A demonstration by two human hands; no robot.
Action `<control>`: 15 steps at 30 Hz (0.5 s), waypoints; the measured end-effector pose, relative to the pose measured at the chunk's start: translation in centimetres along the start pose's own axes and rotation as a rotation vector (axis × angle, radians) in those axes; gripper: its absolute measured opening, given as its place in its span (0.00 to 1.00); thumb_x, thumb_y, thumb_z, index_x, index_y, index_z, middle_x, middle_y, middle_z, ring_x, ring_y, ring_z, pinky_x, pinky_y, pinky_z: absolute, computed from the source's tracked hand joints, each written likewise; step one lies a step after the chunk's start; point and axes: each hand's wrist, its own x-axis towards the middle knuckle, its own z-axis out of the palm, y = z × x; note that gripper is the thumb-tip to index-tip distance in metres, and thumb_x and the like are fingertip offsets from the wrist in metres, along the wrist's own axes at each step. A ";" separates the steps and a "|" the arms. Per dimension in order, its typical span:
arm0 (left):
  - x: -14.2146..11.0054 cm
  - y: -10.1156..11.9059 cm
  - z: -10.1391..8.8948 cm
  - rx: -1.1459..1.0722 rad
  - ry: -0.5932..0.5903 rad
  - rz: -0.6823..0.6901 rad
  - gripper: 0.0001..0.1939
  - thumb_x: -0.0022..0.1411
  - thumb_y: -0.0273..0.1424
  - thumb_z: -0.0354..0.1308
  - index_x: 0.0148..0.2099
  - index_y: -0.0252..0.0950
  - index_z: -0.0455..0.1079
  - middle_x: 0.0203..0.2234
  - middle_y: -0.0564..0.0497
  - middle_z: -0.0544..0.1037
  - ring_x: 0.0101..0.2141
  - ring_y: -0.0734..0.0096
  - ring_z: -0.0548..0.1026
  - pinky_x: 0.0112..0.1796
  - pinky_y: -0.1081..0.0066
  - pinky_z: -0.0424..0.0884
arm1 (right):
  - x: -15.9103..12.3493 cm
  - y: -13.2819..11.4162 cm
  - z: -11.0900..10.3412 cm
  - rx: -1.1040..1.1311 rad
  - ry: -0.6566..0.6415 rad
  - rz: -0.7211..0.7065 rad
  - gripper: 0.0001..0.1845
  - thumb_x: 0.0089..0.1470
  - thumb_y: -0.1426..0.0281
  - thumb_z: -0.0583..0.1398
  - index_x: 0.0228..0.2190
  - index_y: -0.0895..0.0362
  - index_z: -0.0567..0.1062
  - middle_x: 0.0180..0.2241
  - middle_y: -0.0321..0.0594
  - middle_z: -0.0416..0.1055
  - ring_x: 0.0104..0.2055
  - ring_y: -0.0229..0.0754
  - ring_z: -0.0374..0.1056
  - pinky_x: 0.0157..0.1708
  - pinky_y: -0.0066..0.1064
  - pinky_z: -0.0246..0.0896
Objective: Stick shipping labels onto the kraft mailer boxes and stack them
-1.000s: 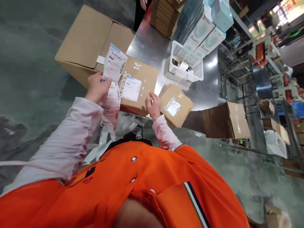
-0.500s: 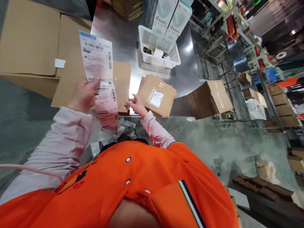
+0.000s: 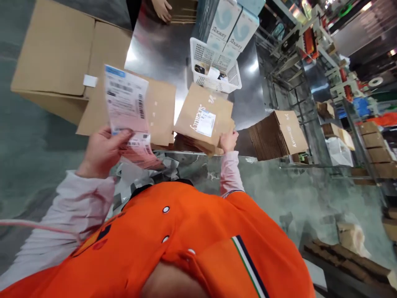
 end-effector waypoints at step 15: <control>-1.1 -1.7 -0.4 0.127 0.051 -0.015 0.18 0.42 0.41 0.72 0.29 0.32 0.76 0.25 0.50 0.78 0.28 0.73 0.70 0.33 0.74 0.69 | -9.5 -13.9 10.3 0.646 -0.808 -0.390 0.23 0.51 0.55 0.69 0.43 0.58 0.80 0.42 0.42 0.80 0.45 0.43 0.77 0.49 0.34 0.73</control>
